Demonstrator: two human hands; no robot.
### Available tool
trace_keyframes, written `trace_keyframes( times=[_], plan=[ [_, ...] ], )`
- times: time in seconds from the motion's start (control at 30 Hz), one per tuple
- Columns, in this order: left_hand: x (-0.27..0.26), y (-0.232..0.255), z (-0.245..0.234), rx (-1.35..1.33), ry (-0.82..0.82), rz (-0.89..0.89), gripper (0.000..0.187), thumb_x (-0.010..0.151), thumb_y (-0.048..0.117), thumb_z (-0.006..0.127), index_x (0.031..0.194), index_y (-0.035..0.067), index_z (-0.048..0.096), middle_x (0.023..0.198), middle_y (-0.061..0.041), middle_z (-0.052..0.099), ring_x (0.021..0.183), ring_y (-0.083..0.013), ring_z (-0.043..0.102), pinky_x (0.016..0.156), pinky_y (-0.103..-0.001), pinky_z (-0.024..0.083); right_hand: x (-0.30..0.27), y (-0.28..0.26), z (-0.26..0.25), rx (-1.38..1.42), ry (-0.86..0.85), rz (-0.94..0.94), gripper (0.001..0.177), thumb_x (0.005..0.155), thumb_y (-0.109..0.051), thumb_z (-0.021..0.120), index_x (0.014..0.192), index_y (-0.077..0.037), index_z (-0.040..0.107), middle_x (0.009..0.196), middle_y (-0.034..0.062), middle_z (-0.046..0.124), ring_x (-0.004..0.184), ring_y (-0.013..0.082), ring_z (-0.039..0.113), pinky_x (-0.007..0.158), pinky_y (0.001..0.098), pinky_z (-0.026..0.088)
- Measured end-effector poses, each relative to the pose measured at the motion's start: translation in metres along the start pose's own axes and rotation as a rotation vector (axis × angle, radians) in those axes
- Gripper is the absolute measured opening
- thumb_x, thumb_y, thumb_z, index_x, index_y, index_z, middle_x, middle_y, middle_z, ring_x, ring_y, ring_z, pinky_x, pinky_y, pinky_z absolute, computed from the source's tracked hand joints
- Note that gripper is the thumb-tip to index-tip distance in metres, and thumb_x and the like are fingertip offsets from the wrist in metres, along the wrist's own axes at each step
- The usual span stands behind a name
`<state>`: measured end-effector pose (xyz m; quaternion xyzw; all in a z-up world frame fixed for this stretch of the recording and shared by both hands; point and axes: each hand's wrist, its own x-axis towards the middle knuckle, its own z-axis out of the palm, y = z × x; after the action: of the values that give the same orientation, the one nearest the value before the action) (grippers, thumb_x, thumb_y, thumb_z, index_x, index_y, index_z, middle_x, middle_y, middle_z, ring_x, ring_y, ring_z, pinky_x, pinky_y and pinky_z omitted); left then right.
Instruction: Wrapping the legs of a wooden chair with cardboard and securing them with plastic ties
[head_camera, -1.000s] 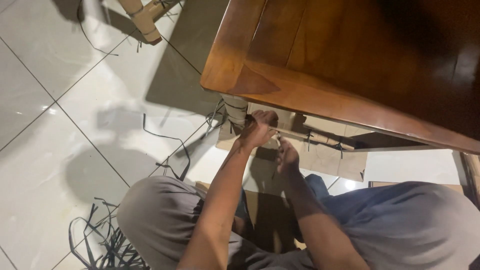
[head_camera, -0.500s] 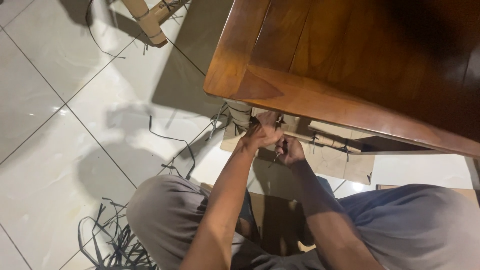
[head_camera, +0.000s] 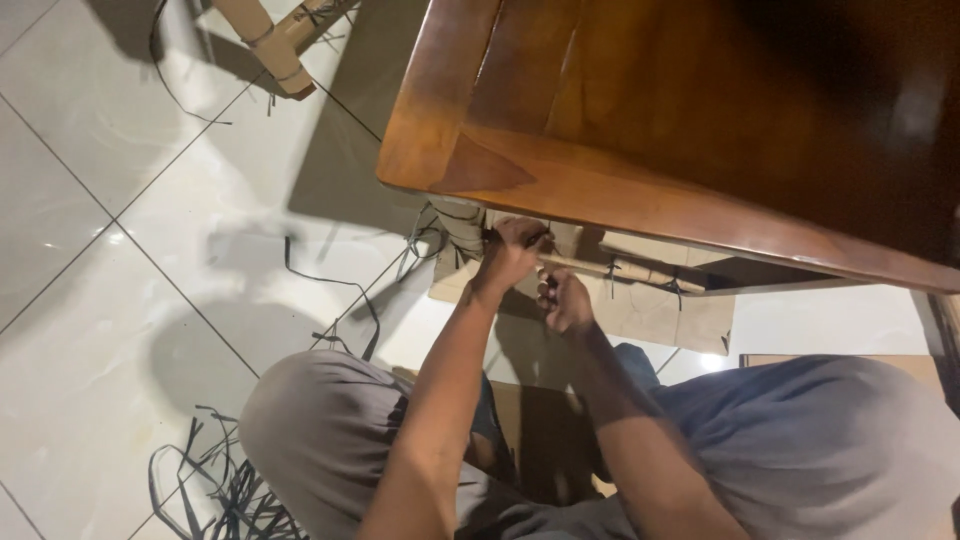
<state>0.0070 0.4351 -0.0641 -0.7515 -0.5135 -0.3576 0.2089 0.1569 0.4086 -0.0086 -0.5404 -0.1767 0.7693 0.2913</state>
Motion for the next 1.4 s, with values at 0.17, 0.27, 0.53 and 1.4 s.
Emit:
trace_keyframes(
  times=[0.17,0.27,0.53,1.4],
  plan=[
    [0.016,0.004,-0.03,-0.56,-0.247,-0.567,0.008,0.084,0.021,0.081,0.087,0.021,0.074,0.082,0.002,0.075,0.085,-0.0255,0.075,0.104,-0.045,0.048,-0.009,0.028,0.001,-0.214,0.169,-0.181,0.023,0.102,-0.019,0.049,0.11,-0.006,0.066,0.081,0.0055,0.065,0.056,0.0093,0.049,0.046,0.0222,0.035],
    [0.012,0.006,-0.026,-0.554,-0.223,-0.572,0.012,0.08,0.021,0.085,0.086,0.023,0.074,0.082,0.004,0.075,0.085,-0.0241,0.075,0.107,-0.045,0.047,-0.018,0.03,0.008,-0.541,0.242,-0.342,0.017,0.1,-0.023,0.059,0.102,-0.01,0.07,0.083,0.0089,0.074,0.067,0.0183,0.065,0.06,0.0299,0.048],
    [0.022,0.01,-0.038,-0.552,-0.293,-0.585,0.012,0.082,0.035,0.085,0.083,0.027,0.075,0.078,0.008,0.075,0.081,-0.0191,0.075,0.11,-0.044,0.044,-0.057,-0.002,0.027,-0.589,0.237,-0.61,0.006,0.097,-0.012,0.068,0.102,-0.008,0.07,0.08,0.0103,0.076,0.071,0.0199,0.072,0.07,0.0336,0.057],
    [0.051,0.015,-0.072,-0.59,-0.352,-0.608,0.01,0.082,0.015,0.079,0.085,0.024,0.082,0.083,-0.002,0.078,0.085,-0.026,0.075,0.084,-0.033,0.058,-0.032,-0.011,0.004,-1.072,0.409,-1.254,0.005,0.093,-0.014,0.074,0.091,-0.013,0.07,0.077,0.0077,0.067,0.065,0.029,0.072,0.061,0.0405,0.057]
  ],
)
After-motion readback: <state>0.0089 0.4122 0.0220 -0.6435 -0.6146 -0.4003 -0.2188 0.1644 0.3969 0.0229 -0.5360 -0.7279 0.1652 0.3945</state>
